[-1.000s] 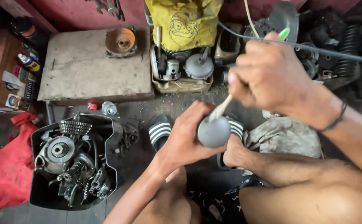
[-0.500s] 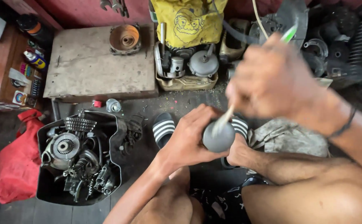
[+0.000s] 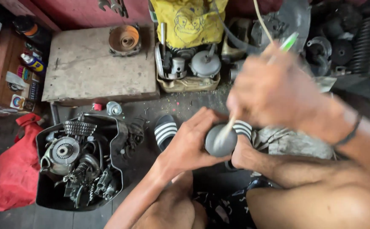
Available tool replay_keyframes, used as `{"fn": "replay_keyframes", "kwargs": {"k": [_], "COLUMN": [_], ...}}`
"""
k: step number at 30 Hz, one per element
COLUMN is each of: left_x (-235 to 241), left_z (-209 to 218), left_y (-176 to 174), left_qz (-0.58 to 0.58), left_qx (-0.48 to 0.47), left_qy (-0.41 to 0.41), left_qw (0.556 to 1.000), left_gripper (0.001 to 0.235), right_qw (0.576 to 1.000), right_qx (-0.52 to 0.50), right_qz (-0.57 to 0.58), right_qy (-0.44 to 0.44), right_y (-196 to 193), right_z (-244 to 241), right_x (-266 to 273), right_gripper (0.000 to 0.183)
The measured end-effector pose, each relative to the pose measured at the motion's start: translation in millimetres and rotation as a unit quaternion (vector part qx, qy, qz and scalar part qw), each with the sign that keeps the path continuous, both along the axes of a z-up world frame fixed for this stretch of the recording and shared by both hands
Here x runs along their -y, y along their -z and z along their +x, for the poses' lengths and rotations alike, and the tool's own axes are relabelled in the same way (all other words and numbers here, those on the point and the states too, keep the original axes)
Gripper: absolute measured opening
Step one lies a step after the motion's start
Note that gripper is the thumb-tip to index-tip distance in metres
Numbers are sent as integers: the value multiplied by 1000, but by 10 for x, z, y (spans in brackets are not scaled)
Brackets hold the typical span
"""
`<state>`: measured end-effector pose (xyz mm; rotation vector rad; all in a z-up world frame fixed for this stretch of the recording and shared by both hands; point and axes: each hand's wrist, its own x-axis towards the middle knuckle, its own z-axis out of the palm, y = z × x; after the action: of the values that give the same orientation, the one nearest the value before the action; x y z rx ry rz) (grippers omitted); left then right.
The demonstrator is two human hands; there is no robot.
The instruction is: Cleaning a motorcycle piston using a small brush to remove grime.
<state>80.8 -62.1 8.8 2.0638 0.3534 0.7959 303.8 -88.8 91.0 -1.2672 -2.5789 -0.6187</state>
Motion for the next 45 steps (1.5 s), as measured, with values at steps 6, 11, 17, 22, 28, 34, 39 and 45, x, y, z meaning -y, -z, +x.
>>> {"fn": "replay_keyframes", "kwargs": {"k": [6,11,17,22,28,34,39,45], "left_x": [11,18,2,23,37,34,14,23], "left_z": [30,-1,-11,-32,-58,-99,-102,-141], "left_y": [-2,-29,-17,24,15,25,95,109], "left_qz": [10,8,-1,-2,-11,-22,-17,-49], "left_qx": [7,33,41,50,49,64,70,79], "left_qy": [-8,0,-21,-14,-25,-28,-46,-95], "left_qw": [1000,999,999,999,998,997,996,991], "left_gripper": [49,48,56,60,58,57,58,62], "right_qw": [999,999,997,995,995,993,998,988], "right_qx": [-3,-24,-57,-57,-91,-112,-49,-56], "right_qz": [-2,-37,-45,-19,-34,-9,-34,-104], "right_qy": [50,22,19,74,31,22,13,98], "right_y": [30,177,221,241,330,346,307,306], "right_z": [175,74,87,161,123,80,-54,-72], "right_x": [-2,66,160,183,149,197,278,377], "right_gripper": [34,35,31,40,29,15,28,27]}}
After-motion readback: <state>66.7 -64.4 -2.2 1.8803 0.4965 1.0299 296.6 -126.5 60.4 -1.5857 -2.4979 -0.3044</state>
